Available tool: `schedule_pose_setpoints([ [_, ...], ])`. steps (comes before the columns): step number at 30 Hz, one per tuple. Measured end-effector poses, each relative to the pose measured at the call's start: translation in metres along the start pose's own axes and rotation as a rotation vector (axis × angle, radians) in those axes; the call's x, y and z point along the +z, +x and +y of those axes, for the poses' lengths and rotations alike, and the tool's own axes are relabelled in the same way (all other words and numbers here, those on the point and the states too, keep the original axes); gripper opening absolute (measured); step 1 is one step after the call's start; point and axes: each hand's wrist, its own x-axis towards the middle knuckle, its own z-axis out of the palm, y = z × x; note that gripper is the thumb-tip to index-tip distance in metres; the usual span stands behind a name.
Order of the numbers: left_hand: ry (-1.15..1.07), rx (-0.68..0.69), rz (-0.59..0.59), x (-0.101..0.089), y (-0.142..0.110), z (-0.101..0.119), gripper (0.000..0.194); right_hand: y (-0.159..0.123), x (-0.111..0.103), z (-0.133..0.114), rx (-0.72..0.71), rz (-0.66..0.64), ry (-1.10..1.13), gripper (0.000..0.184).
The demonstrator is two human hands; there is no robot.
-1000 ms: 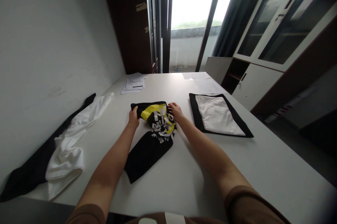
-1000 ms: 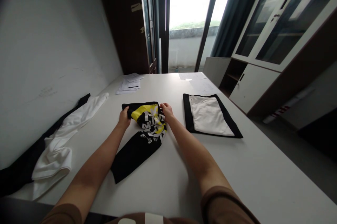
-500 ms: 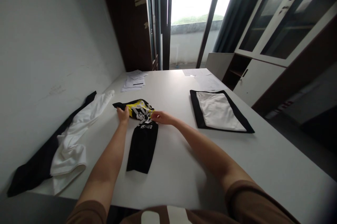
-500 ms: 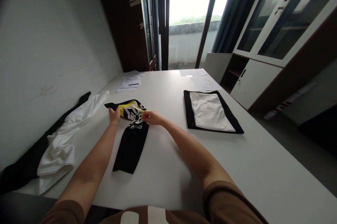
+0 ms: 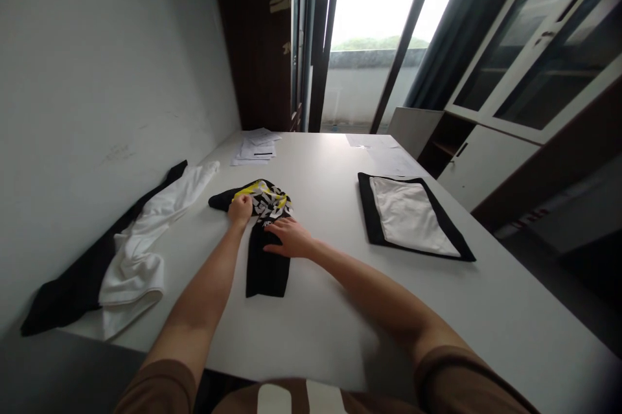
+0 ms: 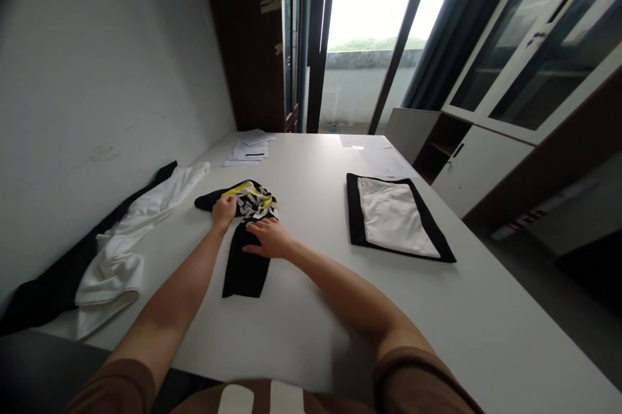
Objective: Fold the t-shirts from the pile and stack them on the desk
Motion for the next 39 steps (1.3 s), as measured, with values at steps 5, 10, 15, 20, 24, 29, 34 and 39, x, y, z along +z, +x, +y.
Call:
schedule_pose_setpoints([
  [5,0.013,0.008,-0.099,0.005,-0.004,0.002,0.013,0.002,0.001,-0.021,-0.008,-0.137,-0.092,0.032],
  [10,-0.032,0.074,-0.194,0.011,-0.010,0.006,0.010,0.003,-0.007,-0.031,-0.125,-0.398,0.039,0.018],
  [15,-0.094,0.248,-0.327,0.021,-0.016,0.002,0.029,-0.001,-0.015,-0.042,-0.343,-0.695,0.392,0.021],
  [20,-0.064,0.292,-0.366,0.024,-0.020,-0.002,0.036,0.003,-0.022,-0.032,-0.169,-0.789,0.896,0.017],
  [24,-0.084,0.237,-0.334,0.024,-0.025,-0.001,0.036,0.013,-0.020,0.010,0.275,-0.107,0.732,0.020],
  [29,-0.207,0.216,-0.286,0.023,-0.030,0.011,0.031,0.005,-0.011,0.080,0.763,0.430,0.233,0.025],
  [34,0.015,0.609,-0.493,0.027,-0.043,0.034,0.012,-0.003,0.001,0.109,0.867,0.284,0.081,0.039],
  [39,0.266,0.760,-0.522,0.032,-0.071,0.058,0.032,0.010,0.010,0.106,0.821,0.252,0.209,0.032],
])
